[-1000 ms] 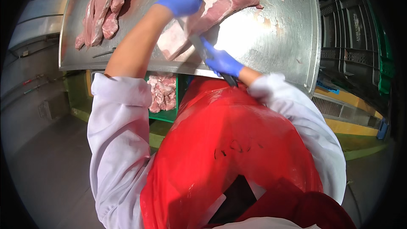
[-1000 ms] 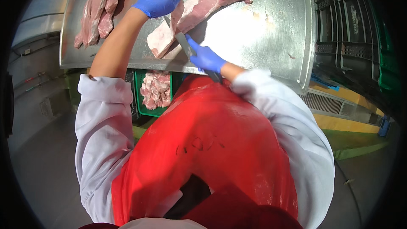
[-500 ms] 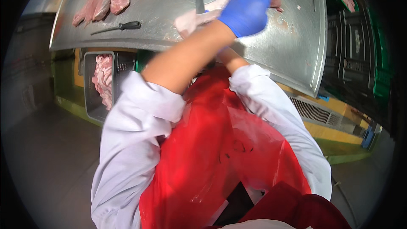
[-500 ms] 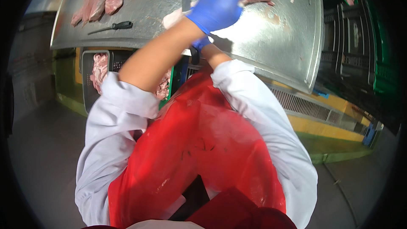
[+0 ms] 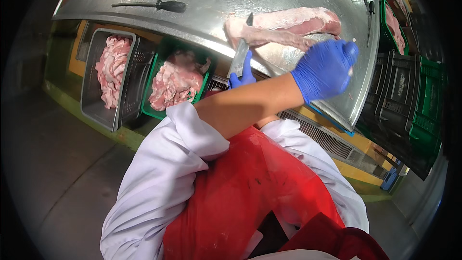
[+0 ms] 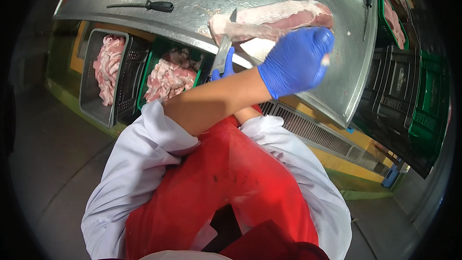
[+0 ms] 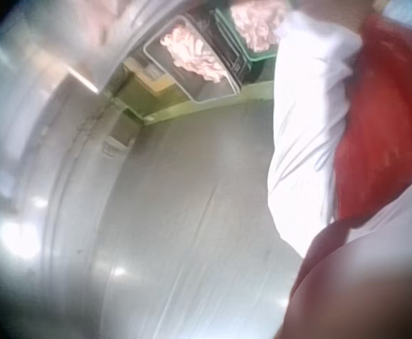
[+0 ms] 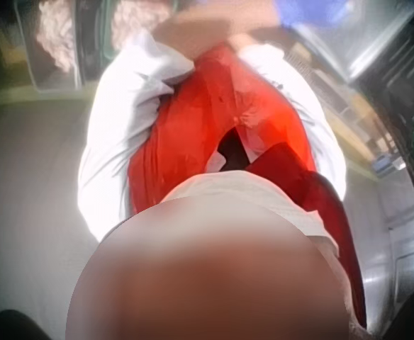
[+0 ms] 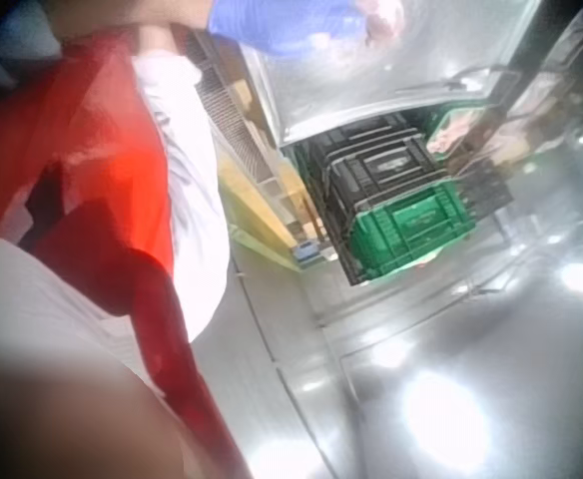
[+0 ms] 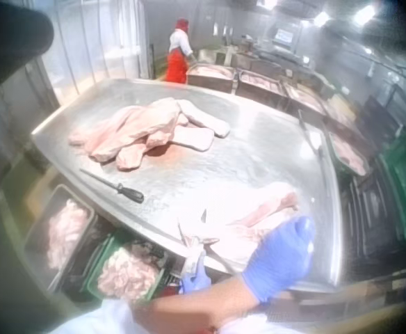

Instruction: The person trims fat from large cuts of raw meat using a knife on a stainless steel table. Trimmed fat is placed into a green basket, and the trimmed meat is set aside on the table.

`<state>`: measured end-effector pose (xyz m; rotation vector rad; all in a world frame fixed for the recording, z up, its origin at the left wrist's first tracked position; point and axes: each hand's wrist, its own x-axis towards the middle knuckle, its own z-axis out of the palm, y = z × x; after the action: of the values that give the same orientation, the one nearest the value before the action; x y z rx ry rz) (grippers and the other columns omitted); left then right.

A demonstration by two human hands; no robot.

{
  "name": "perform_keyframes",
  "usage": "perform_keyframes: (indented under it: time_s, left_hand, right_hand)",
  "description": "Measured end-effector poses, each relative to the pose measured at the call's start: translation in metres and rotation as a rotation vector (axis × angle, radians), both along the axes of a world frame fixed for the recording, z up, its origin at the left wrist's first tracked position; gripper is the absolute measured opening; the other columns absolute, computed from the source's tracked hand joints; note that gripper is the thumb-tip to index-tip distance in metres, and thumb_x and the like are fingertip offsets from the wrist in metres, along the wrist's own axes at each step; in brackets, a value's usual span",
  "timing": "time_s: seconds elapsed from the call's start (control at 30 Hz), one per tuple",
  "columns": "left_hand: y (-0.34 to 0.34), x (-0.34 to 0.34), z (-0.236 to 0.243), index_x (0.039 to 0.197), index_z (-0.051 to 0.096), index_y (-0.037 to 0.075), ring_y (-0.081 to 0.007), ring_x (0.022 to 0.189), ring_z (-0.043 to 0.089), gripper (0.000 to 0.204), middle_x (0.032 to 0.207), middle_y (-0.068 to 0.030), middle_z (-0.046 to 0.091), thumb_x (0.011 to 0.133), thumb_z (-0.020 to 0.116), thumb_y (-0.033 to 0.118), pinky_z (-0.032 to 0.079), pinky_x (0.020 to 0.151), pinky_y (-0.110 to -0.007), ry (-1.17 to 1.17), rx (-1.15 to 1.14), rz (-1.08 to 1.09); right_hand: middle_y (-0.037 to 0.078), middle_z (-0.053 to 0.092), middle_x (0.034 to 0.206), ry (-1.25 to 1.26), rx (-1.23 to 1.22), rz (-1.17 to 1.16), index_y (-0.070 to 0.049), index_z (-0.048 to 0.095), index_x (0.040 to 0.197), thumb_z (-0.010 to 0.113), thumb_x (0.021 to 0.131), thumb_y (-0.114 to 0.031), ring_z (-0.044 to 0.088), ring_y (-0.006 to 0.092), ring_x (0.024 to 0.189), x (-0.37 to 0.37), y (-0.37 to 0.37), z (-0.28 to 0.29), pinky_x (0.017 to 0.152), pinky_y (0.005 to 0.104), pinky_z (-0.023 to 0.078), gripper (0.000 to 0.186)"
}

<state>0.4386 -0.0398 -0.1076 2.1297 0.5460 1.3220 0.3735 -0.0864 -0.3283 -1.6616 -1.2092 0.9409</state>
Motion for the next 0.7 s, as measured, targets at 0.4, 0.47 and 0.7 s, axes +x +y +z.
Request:
perform_keyframes:
  time_s: [0.4, 0.47, 0.7]
  left_hand:
    - [0.007, -0.082, 0.087, 0.095, 0.052, 0.0, -0.0376, 0.074, 0.059, 0.029, 0.084, -0.0186, 0.055, 0.074, 0.069, 0.011, 0.05, 0.064, -0.049, -0.305, 0.076, 0.086]
    - [0.03, -0.112, 0.105, 0.091, 0.053, 0.001, -0.0309, 0.071, 0.06, 0.018, 0.086, -0.0138, 0.057, 0.08, 0.064, 0.009, 0.051, 0.062, -0.049, -0.384, 0.337, 0.157]
    - [0.045, -0.348, 0.163, 0.083, 0.068, -0.007, -0.027, 0.068, 0.064, 0.022, 0.082, -0.0159, 0.071, 0.071, 0.062, 0.01, 0.051, 0.065, -0.034, 0.192, 0.552, 0.46]
  right_hand:
    - [0.015, 0.067, 0.083, 0.467, -0.072, -0.031, -0.002, 0.049, 0.131, 0.05, 0.092, -0.008, 0.059, 0.0197, 0.05, -0.04, 0.081, 0.051, 0.043, 0.0322, 0.047, 0.04]
    - [0.017, 0.067, 0.081, 0.263, -0.206, 0.07, 0.0, 0.059, 0.12, 0.052, 0.093, -0.016, 0.059, 0.0198, 0.05, -0.03, 0.113, 0.024, 0.049, 0.0353, 0.05, 0.032]
    - [0.008, 0.066, 0.078, 0.413, -0.199, 0.316, -0.02, 0.021, 0.162, 0.06, 0.096, -0.017, 0.064, 0.0138, 0.066, 0.005, 0.017, 0.071, 0.058, 0.0294, 0.054, 0.077]
